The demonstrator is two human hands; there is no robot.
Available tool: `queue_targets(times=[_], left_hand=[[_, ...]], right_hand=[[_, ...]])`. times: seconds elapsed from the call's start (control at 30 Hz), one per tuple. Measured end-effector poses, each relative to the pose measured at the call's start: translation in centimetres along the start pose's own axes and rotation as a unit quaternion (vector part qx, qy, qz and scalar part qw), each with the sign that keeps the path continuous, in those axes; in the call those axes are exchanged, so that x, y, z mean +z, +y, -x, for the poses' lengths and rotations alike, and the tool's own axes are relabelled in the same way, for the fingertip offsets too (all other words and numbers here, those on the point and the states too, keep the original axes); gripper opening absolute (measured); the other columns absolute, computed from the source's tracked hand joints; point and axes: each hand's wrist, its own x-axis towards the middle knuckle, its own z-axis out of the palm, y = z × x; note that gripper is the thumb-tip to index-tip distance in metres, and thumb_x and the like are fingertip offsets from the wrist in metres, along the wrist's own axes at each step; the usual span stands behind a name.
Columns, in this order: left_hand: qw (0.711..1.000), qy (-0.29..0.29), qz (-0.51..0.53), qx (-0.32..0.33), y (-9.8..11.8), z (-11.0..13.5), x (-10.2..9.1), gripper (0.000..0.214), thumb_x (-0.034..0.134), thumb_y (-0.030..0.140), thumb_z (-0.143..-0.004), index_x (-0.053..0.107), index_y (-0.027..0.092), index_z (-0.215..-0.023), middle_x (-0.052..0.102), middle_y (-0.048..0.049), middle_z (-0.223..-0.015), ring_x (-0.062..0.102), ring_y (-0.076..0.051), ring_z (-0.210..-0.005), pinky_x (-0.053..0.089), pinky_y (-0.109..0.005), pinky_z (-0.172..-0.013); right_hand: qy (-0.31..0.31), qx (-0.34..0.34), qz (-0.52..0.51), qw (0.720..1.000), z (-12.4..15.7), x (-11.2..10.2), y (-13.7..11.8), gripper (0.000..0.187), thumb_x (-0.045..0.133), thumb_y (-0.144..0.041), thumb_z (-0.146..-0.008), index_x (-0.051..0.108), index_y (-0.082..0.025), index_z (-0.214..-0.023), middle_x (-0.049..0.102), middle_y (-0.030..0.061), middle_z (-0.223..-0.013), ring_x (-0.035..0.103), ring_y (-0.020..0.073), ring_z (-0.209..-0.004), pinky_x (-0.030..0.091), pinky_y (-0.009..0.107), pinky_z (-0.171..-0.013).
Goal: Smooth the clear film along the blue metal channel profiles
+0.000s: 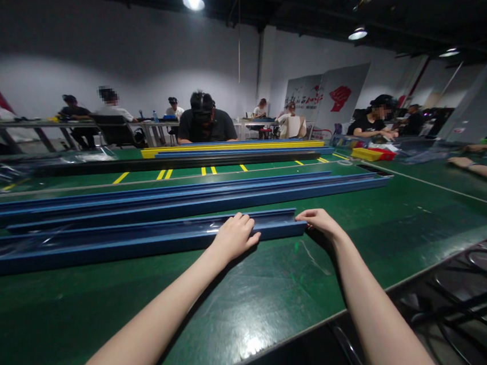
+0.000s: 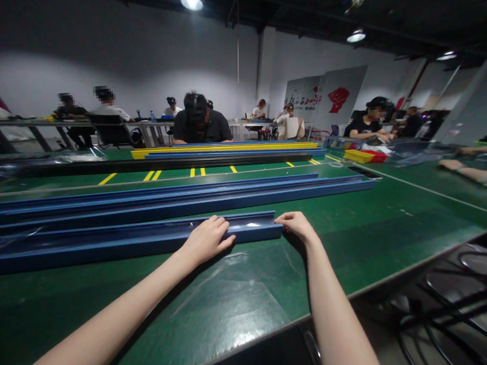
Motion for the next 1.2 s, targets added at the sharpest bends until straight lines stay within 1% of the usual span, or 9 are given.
queue_targets(times=[0.2,0.4,0.6,0.83,1.03,1.2], left_hand=[[1.0,-0.001,0.02,-0.005,0.0,-0.02,-0.07,0.025,0.04,0.036,-0.084,0.052,0.015,-0.083,0.057,-0.0078,-0.087,0.049,-0.021,-0.087,0.042,-0.032,-0.077],[0.998,0.009,0.058,-0.007,-0.38,0.09,-0.09,0.022,0.043,0.038,-0.083,0.048,0.016,-0.086,0.056,-0.0064,-0.088,0.048,-0.019,-0.086,0.04,-0.03,-0.077],[0.992,0.014,0.125,-0.023,-0.51,0.05,-0.54,0.021,0.049,0.038,-0.081,0.046,0.018,-0.078,0.054,-0.0031,-0.082,0.048,-0.016,-0.08,0.039,-0.027,-0.07],[0.986,0.018,0.161,-0.049,-0.54,0.05,-0.46,0.023,0.054,0.037,-0.078,0.046,0.017,-0.072,0.053,-0.0013,-0.074,0.048,-0.015,-0.071,0.037,-0.025,-0.062],[0.983,0.02,0.167,-0.076,-0.42,0.11,-0.43,0.025,0.054,0.039,-0.077,0.047,0.017,-0.07,0.055,-0.0016,-0.074,0.051,-0.015,-0.071,0.038,-0.024,-0.061],[0.989,0.011,0.125,-0.078,-0.19,0.1,-0.75,0.025,0.051,0.041,-0.079,0.05,0.017,-0.073,0.058,-0.0027,-0.077,0.054,-0.017,-0.075,0.039,-0.026,-0.064]], right_hand=[[-0.015,-0.018,0.007,1.0,0.08,0.14,-0.04,0.019,0.064,-0.031,-0.05,0.066,-0.013,-0.057,0.057,0.0017,-0.049,0.042,0.0079,-0.046,0.03,0.022,-0.046],[-0.014,-0.025,0.016,0.999,0.22,0.12,-0.14,0.025,0.063,-0.035,-0.05,0.067,-0.012,-0.06,0.056,0.0018,-0.048,0.042,0.0085,-0.046,0.029,0.023,-0.046],[-0.003,-0.041,0.033,0.999,-0.03,0.15,0.3,0.029,0.063,-0.038,-0.05,0.068,-0.012,-0.06,0.056,0.0019,-0.048,0.043,0.0092,-0.048,0.029,0.023,-0.048],[-0.001,-0.047,0.026,0.999,-0.18,0.18,0.58,0.026,0.063,-0.036,-0.051,0.068,-0.012,-0.06,0.057,0.0023,-0.049,0.043,0.0088,-0.047,0.03,0.023,-0.048],[0.005,-0.041,0.025,0.999,-0.04,0.19,0.4,0.024,0.063,-0.034,-0.051,0.069,-0.012,-0.06,0.058,0.0023,-0.05,0.042,0.0083,-0.047,0.03,0.023,-0.047],[0.006,-0.026,0.032,0.999,-0.17,0.13,0.47,0.023,0.064,-0.033,-0.052,0.067,-0.012,-0.06,0.053,0.0002,-0.046,0.039,0.007,-0.043,0.029,0.022,-0.044]])
